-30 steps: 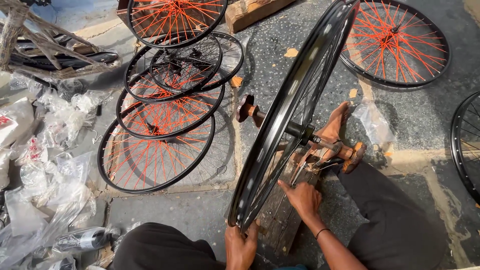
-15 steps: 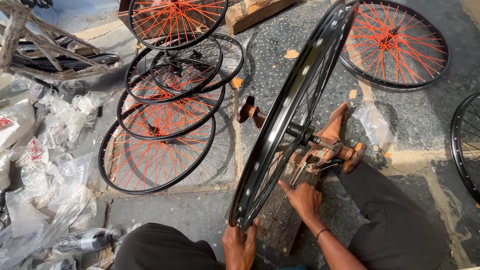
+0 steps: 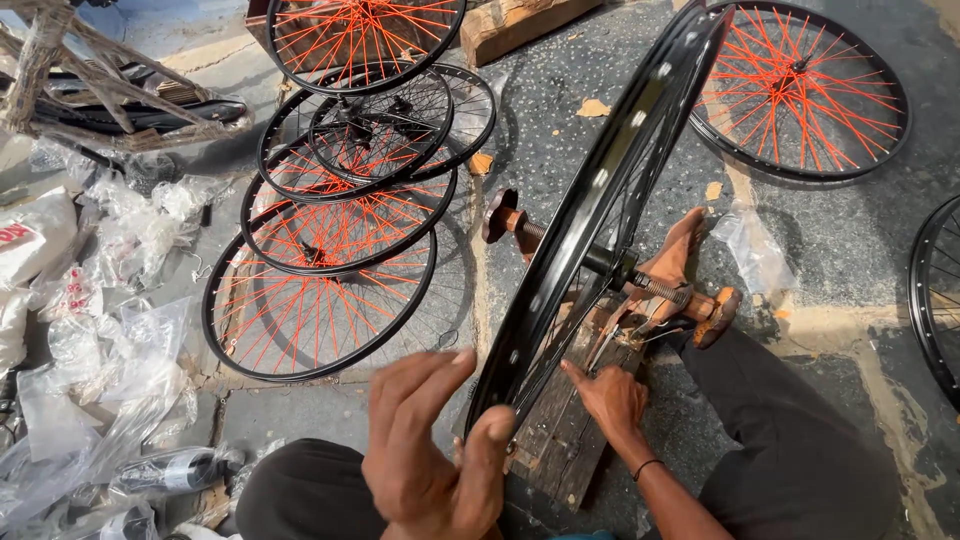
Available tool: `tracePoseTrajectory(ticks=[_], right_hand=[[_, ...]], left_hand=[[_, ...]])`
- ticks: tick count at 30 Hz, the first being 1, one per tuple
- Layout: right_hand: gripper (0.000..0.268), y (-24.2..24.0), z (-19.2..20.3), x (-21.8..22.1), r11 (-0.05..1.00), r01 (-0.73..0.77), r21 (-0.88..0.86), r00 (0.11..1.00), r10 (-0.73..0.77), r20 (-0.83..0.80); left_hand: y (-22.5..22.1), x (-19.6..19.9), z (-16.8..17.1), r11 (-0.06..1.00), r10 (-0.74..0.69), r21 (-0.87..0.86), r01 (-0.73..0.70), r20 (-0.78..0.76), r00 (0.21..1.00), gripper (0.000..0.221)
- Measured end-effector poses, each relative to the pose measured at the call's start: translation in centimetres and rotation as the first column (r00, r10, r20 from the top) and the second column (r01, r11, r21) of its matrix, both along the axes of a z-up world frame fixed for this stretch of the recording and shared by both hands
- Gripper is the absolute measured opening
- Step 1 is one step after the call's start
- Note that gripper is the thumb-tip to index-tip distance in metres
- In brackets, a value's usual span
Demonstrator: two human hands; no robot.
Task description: The person mounts a bicycle wheel onto a truing stand, spins it, and adjusts the spokes before removing it to repeat the process with a new rim. They pick up a rim from the floor, inspect it, and mount it onto the stand.
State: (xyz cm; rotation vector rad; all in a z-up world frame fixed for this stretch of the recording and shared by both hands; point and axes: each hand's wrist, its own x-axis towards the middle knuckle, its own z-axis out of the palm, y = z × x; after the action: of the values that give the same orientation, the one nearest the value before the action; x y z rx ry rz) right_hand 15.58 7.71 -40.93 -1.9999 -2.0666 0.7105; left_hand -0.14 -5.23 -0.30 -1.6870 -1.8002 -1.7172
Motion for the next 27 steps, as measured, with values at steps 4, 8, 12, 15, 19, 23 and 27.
tracePoseTrajectory(ticks=[4, 8, 12, 15, 19, 23, 27], right_hand=[[0.076, 0.1, -0.4, 0.2, 0.999, 0.011, -0.048, 0.999, -0.013, -0.040], [0.078, 0.4, -0.3, 0.1, 0.998, -0.007, -0.055, 0.999, 0.005, -0.032], [0.078, 0.1, 0.4, -0.1, 1.000, 0.011, -0.029, 1.000, -0.011, 0.016], [0.078, 0.0, 0.1, 0.1, 0.999, 0.005, -0.043, 1.000, -0.005, 0.000], [0.076, -0.2, -2.4, 0.3, 0.999, -0.014, 0.035, 1.000, 0.014, 0.005], [0.075, -0.7, 3.5, 0.4, 0.978, -0.129, -0.165, 0.976, 0.155, 0.154], [0.038, -5.7, 9.4, 1.7, 0.757, -0.229, 0.611, 0.973, 0.201, 0.116]], left_hand=[[3.5, 0.6, 1.4, 0.986, -0.144, -0.098, 0.132, -0.128, 0.981, 0.048], [2.8, 1.2, -0.2, 0.980, -0.142, -0.142, 0.137, -0.020, 0.990, 0.048], [-2.5, 0.6, -12.1, 0.994, -0.060, -0.082, 0.069, 0.102, 0.993, 0.033], [-4.6, 0.5, -17.6, 0.947, 0.052, -0.321, -0.008, 0.129, 0.990, 0.025], [-4.4, 0.7, -20.5, 0.680, 0.296, -0.731, 0.059, 0.348, 0.890, 0.027], [-4.3, 0.5, -16.8, 0.684, 0.287, -0.726, 0.070, 0.357, 0.889, 0.035], [-7.3, -1.4, -16.6, 0.930, 0.071, -0.367, 0.024, 0.242, 0.968, 0.035]])
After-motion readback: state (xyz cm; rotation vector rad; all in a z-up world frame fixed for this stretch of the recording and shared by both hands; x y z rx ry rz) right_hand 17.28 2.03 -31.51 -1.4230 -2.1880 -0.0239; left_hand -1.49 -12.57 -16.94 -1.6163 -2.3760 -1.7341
